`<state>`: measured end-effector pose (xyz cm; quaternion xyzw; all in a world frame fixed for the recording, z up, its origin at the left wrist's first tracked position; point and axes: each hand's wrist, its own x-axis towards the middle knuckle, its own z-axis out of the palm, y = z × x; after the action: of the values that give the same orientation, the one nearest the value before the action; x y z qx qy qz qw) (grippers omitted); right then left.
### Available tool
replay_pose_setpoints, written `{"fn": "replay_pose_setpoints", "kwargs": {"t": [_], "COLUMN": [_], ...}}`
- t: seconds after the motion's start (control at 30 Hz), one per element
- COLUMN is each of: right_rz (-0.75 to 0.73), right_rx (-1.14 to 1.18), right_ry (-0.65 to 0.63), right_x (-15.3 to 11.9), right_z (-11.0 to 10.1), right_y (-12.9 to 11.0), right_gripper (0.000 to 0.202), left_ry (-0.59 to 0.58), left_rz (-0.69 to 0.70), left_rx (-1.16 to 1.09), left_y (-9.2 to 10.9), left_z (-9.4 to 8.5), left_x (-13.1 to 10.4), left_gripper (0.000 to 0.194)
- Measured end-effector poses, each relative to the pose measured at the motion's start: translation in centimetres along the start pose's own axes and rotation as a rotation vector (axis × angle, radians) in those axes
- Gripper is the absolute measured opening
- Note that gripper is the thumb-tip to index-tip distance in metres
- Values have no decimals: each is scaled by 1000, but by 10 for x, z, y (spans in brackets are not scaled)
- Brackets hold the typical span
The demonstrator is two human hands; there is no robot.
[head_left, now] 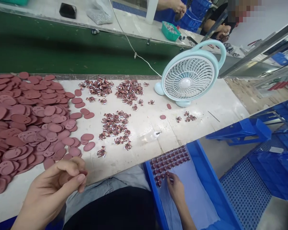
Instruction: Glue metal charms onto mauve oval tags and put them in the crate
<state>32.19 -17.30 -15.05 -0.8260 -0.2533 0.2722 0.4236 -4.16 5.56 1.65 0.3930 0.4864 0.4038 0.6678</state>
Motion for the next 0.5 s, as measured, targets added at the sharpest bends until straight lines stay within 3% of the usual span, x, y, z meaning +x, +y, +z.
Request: {"fn": "replay_pose_setpoints", "kwargs": {"t": [0.1, 0.27, 0.43, 0.5], "right_rz": [18, 63, 113, 131], "right_rx": [27, 131, 366, 480], "right_ry": [16, 66, 14, -94], "right_x": [1, 1, -7, -10], "right_z": [2, 3, 13, 27], "right_y": [-9, -45, -113, -147], "right_gripper": [9, 11, 7, 30], "left_ry": [76, 100, 105, 37], "left_rz": [-91, -217, -326, -349], "left_rx": [-54, -142, -241, -281], "left_y": [3, 8, 0, -7], "left_z": [0, -7, 4, 15], "left_x": [-5, -12, -22, -26], "left_gripper": [12, 20, 28, 30]}}
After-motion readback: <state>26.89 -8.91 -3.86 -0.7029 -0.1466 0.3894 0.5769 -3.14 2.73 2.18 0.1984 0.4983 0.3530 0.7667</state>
